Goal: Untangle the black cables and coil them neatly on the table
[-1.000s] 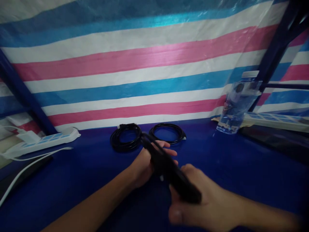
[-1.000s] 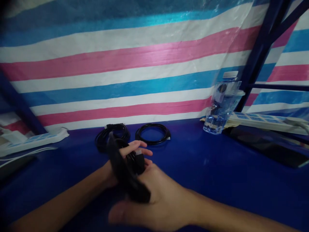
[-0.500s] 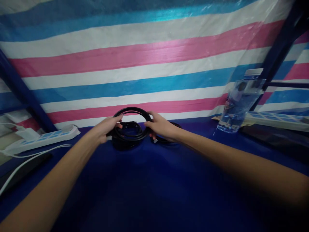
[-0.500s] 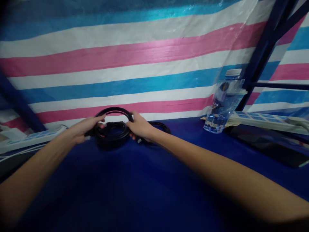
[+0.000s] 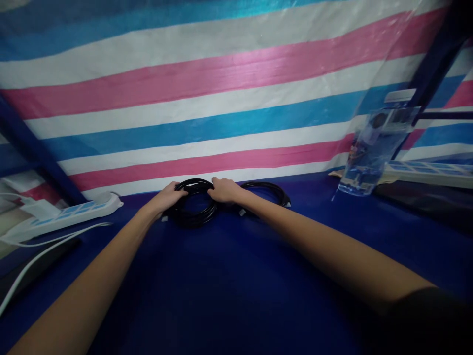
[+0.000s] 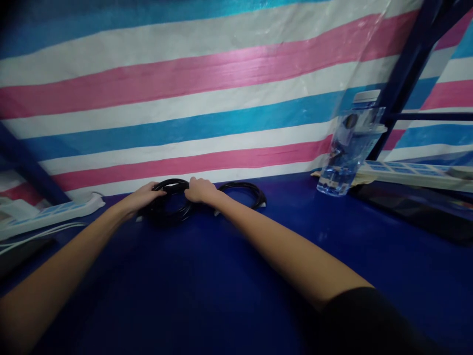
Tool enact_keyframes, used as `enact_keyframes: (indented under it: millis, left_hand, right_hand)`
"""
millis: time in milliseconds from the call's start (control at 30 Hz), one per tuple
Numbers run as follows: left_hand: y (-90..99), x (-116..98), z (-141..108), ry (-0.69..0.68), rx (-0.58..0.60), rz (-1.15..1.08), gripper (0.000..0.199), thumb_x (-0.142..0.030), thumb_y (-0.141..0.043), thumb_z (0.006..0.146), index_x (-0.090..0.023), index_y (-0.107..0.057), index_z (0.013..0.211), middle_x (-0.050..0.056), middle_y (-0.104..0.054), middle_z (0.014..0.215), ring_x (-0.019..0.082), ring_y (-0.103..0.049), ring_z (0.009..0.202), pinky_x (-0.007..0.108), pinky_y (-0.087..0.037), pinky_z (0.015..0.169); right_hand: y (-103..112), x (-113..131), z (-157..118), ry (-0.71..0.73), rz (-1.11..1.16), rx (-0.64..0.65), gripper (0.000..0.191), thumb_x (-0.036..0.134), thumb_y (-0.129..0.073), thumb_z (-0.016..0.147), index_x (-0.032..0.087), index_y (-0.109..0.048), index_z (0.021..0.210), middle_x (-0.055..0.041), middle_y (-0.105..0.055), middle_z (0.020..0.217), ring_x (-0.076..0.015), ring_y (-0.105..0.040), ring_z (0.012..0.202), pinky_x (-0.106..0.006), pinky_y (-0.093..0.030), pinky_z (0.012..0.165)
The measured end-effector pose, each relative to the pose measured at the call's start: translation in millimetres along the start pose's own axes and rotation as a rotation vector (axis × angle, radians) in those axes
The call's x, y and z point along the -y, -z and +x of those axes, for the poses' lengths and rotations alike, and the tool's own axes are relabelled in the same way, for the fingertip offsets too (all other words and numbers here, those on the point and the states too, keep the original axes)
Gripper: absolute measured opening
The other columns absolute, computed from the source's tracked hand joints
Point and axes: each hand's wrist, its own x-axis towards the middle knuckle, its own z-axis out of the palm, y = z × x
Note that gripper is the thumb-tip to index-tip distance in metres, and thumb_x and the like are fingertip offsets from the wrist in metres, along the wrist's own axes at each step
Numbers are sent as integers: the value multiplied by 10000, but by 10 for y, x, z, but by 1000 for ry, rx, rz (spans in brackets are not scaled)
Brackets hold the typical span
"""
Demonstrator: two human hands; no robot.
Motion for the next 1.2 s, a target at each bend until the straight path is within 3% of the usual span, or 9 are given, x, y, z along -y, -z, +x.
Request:
enact_keyframes:
  millis: [233, 367, 467, 600, 733, 867, 967, 1100, 1200]
  left_hand:
    - [25, -65, -71, 3, -12, -15, 498, -270, -575, 691, -170, -461, 1166, 115, -622, 959, 218, -595, 806, 288, -451, 628]
    - [48, -91, -71, -70, -30, 42, 450, -231, -547, 698, -148, -476, 1135, 140, -604, 1024, 249, -583, 889, 326, -461, 699]
    - [122, -169, -126, -162, -115, 118, 440, -155, -514, 686, -142, -480, 1125, 152, -511, 1225, 280, -483, 1119, 371, -401, 909]
    - [239, -357, -304, -319, -246, 239, 484, -78, -453, 672, -188, -474, 1143, 93, -442, 1315, 259, -379, 1230, 369, -276, 1038]
    - [102, -545, -548, -482, -298, 332, 419, -84, -435, 704, -215, -511, 1094, 70, -502, 1241, 260, -450, 1152, 390, -349, 969]
    - [-338, -707, -808, -479, -129, 35, 205, -202, -491, 779, -188, -539, 977, 76, -599, 1016, 225, -563, 957, 372, -430, 870]
    - [-637, -862, -1032, -187, 264, -601, 360, -478, -433, 842, -198, -493, 1060, 99, -592, 1046, 231, -612, 862, 360, -511, 713]
    - [-739, -1053, -1321, -5, 477, -917, 422, -559, -454, 816, -159, -533, 921, 71, -621, 892, 139, -603, 586, 237, -492, 530]
    - [-689, -1092, -1439, -52, 493, -841, 237, -393, -575, 786, -178, -507, 859, -16, -565, 675, 84, -484, 396, 181, -347, 368]
  right_hand:
    - [77, -25, 11, 19, 50, 60, 546, 533, -425, 872, 99, -439, 1203, -76, -603, 824, -99, -544, 523, -247, -468, 471]
    - [239, -31, -165, 103, 12, -44, 706, 642, -321, 845, 46, -454, 1199, -199, -611, 958, -226, -610, 711, -341, -480, 596]
    - [330, -245, -450, 213, -76, -106, 611, 586, -297, 874, 89, -491, 1172, -202, -575, 1092, -311, -551, 965, -415, -423, 779]
    - [257, -729, -868, 338, -164, 15, 439, 535, -540, 778, 125, -587, 928, -152, -592, 936, -267, -557, 847, -381, -403, 766]
    - [216, -923, -1132, 364, -143, 0, 236, 331, -421, 881, 139, -534, 802, -99, -554, 806, -193, -516, 720, -330, -385, 690]
    - [378, -671, -1369, 280, 25, -185, 227, 364, -316, 938, 173, -403, 849, -16, -480, 717, -118, -443, 588, -256, -361, 561]
    - [378, -463, -1582, 338, 270, -337, 194, 353, -331, 941, 188, -358, 843, 21, -423, 664, -94, -397, 533, -231, -353, 516]
    - [137, -419, -1707, 837, -101, -7, 88, 172, -384, 892, 151, -466, 865, -29, -526, 736, -123, -432, 583, -269, -365, 547]
    - [76, -480, -1653, 915, -206, 40, 171, 292, -476, 877, 125, -515, 879, -81, -568, 859, -176, -486, 737, -323, -402, 672]
